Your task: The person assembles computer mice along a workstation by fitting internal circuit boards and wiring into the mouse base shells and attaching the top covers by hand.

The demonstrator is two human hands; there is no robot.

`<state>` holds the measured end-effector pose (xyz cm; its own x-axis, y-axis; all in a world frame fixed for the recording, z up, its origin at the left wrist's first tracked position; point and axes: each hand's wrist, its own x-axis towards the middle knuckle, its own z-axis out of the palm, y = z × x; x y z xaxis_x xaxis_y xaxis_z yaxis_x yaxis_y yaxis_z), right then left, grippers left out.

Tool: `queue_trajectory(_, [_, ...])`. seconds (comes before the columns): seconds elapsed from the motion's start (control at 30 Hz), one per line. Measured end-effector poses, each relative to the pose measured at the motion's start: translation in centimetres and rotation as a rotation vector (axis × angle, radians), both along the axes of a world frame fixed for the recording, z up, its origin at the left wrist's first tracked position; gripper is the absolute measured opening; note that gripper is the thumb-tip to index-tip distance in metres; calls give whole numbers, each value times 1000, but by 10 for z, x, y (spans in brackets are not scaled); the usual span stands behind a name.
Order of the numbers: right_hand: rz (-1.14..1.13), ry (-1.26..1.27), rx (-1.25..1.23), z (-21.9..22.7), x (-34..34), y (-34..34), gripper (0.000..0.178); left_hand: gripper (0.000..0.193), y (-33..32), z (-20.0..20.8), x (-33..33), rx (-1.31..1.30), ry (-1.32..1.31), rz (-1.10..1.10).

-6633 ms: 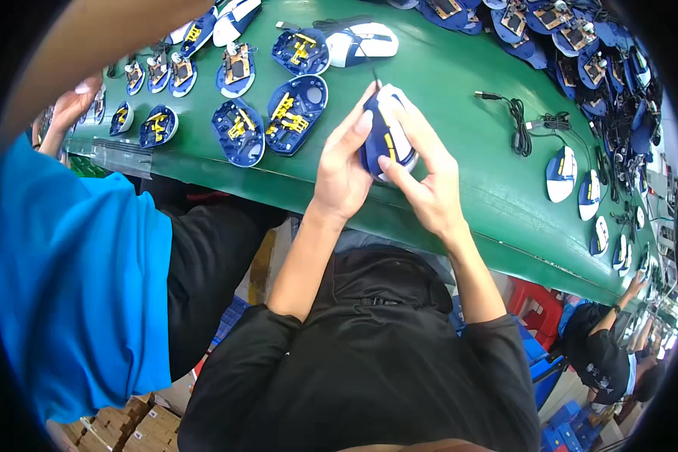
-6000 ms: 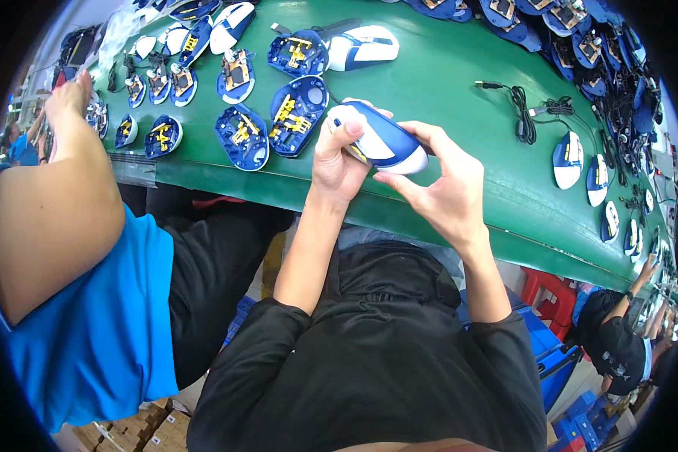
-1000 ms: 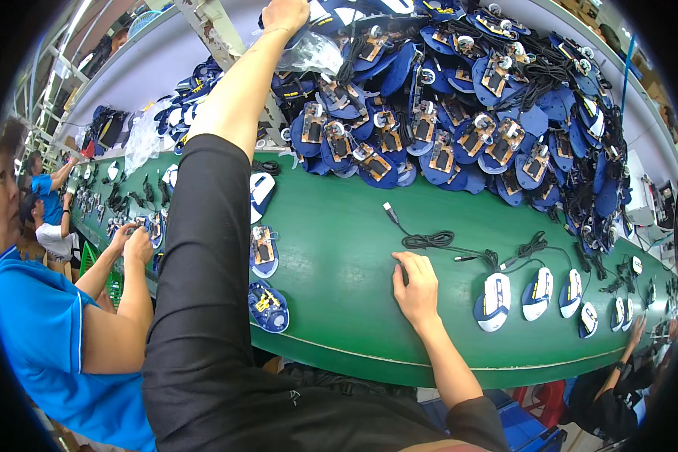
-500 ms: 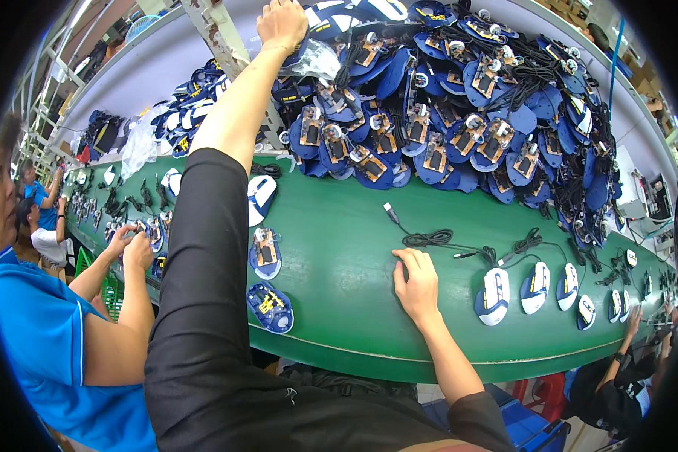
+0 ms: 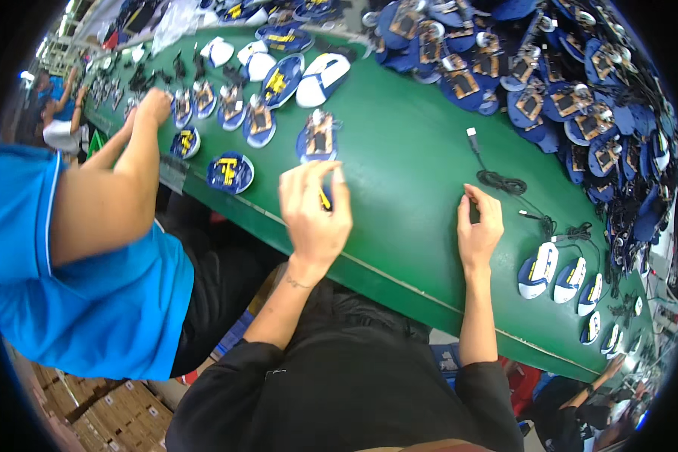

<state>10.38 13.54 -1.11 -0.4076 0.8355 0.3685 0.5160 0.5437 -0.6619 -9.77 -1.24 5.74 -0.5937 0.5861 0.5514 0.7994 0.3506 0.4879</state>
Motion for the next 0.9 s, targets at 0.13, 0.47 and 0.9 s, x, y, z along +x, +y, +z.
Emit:
queue_trajectory(0.13, [257, 70, -210, 15, -36, -52, 22, 58, -59, -21, -12, -277, -292, 218])
queue_trajectory(0.47, [216, 225, -900, 23, -74, -98, 33, 31, -57, -42, -57, 182, -1470, -198])
queue_trajectory(0.9, [-142, -161, 170, 37, -28, -49, 38, 61, 28, -65, -110, -301, -691, 4])
